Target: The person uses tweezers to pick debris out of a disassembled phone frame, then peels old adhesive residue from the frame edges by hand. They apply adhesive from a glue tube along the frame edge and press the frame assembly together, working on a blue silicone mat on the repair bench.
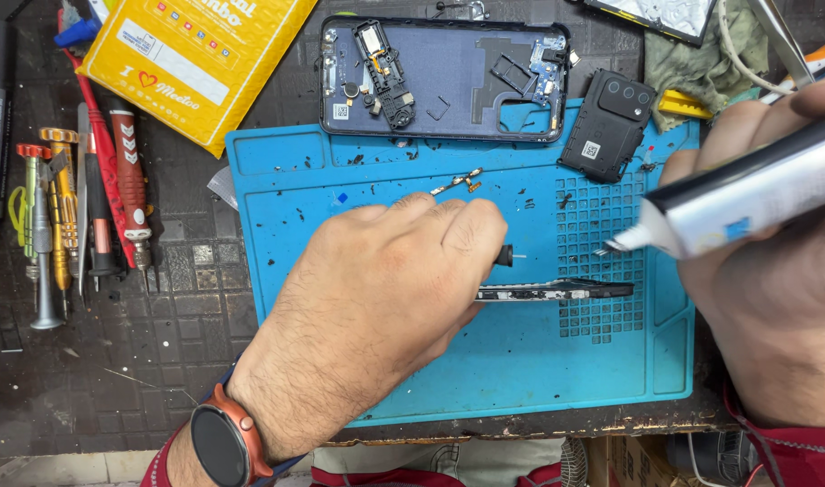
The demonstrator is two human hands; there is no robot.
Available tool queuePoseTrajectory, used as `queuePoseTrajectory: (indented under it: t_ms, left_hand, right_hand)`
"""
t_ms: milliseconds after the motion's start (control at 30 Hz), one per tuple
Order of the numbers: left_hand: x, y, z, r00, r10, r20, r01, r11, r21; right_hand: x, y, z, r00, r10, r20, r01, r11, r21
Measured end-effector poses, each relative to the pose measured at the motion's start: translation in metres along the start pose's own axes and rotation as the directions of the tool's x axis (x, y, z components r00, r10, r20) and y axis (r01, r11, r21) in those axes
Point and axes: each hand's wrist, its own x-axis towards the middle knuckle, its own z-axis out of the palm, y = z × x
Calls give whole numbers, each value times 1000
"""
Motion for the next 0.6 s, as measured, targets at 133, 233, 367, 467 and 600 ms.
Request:
queuePoseTrajectory:
  t_ms: [133,233,367,467,600]
  left_hand:
    - [0,-1,0,999,-28,25,29,999,-33]
    - [0,-1,-1,999,-39,13,40,996,-85]
    - [1,-2,0,997,-67,37,70,992,-102]
    - [1,-2,0,995,-81,51,87,990,-110]
    - [1,-2,1,995,-78,55,83,993,-81]
  right_hand:
    - [1,-1,3,1000,-8,-5,7,999,-49]
    - [-2,-1,6,1000,-4,-19,4,999,-37]
    - [-4,0,6,1000,22,-9,-21,1000,12]
    - [-3,0,6,1000,25,-3,-25,1000,9]
    - [-2,-3,7,999,22,32,-21,999,-25]
